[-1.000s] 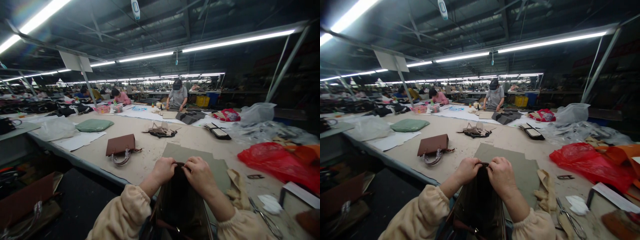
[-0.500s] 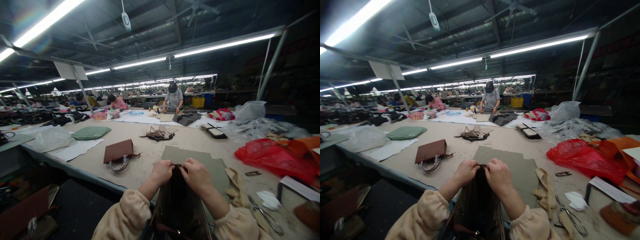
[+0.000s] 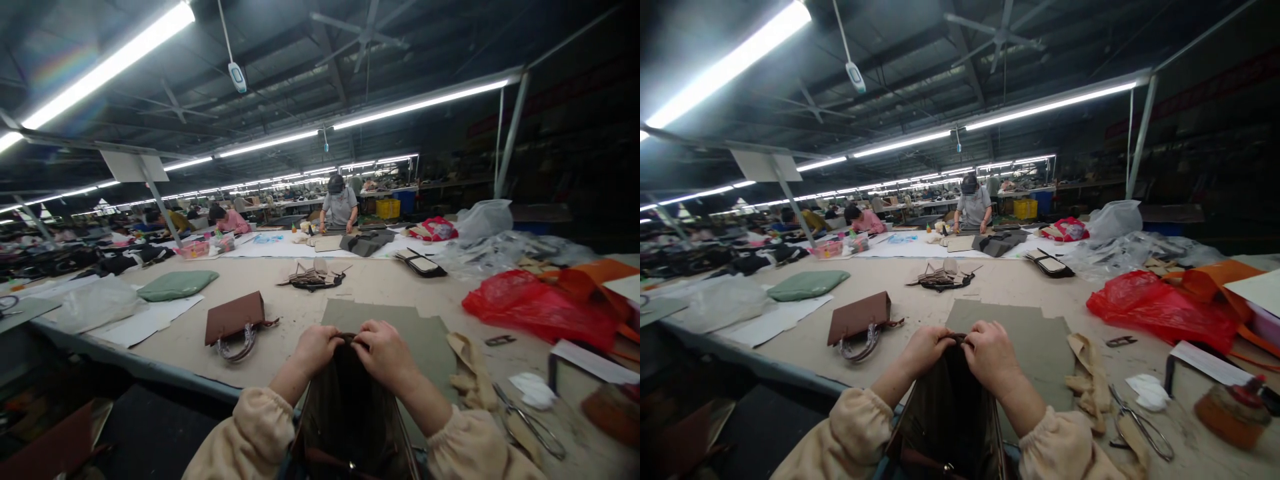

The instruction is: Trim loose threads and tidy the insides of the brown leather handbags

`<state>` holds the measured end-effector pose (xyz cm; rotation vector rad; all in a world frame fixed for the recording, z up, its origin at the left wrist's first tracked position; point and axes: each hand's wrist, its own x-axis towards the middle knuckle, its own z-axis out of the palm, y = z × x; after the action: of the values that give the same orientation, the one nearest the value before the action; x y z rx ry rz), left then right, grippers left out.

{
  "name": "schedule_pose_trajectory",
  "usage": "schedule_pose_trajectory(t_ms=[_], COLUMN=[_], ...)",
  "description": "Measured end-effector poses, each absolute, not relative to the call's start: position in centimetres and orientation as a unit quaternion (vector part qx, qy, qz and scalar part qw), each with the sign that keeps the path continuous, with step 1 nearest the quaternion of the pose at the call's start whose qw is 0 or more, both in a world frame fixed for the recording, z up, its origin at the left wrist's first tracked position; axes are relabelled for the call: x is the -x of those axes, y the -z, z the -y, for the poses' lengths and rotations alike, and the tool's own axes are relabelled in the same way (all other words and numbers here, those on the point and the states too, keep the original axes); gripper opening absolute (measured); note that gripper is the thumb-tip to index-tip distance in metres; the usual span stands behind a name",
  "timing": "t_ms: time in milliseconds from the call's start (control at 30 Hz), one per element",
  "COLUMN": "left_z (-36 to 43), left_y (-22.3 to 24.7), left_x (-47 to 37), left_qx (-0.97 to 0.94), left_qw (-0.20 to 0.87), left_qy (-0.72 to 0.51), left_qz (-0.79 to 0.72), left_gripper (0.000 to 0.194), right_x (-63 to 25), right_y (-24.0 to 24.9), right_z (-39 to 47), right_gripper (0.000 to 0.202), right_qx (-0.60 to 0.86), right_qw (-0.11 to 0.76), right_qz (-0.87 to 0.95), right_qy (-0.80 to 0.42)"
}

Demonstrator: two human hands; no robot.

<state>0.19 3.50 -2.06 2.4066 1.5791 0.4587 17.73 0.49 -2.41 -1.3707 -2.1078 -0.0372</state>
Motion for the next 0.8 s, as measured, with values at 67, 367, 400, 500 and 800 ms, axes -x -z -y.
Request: schedule_pose_trajectory(t_ms=[67,367,400,500,800], left_z=[-3.56,-3.66,-3.69,-3.81,-3.85], left_y=[2.04,2.23,2.26,2.41,2.58], left_x=[-0.37,-0.92,-0.88,-0.7,-0.8], left_qx=[-0.82,-0.818,-0.817,-0.817,-0.819], left_qw=[0.098,0.089,0.088,0.086,0.086], left_qy=[-0.147,-0.129,-0.129,-0.132,-0.136], left_qz=[-0.544,-0.554,-0.555,-0.555,-0.55], left_gripper=[0.024,0.025,0.024,0.024,0.025], right_x=[-17.82,-17.35,-17.28,-17.2,-17.5], right_y=[2.29,2.45,2.43,2.28,1.98], right_z=[-0.31,-0.91,-1.01,-1.11,-0.98], right_gripper=[0.012,0.011,0.011,0.012,0.014], right_qx=[0.513,0.54,0.538,0.52,0.496], right_qw=[0.311,0.3,0.301,0.311,0.326], right_qz=[0.8,0.786,0.787,0.795,0.803], right_qy=[0.011,0.029,0.027,0.023,0.041])
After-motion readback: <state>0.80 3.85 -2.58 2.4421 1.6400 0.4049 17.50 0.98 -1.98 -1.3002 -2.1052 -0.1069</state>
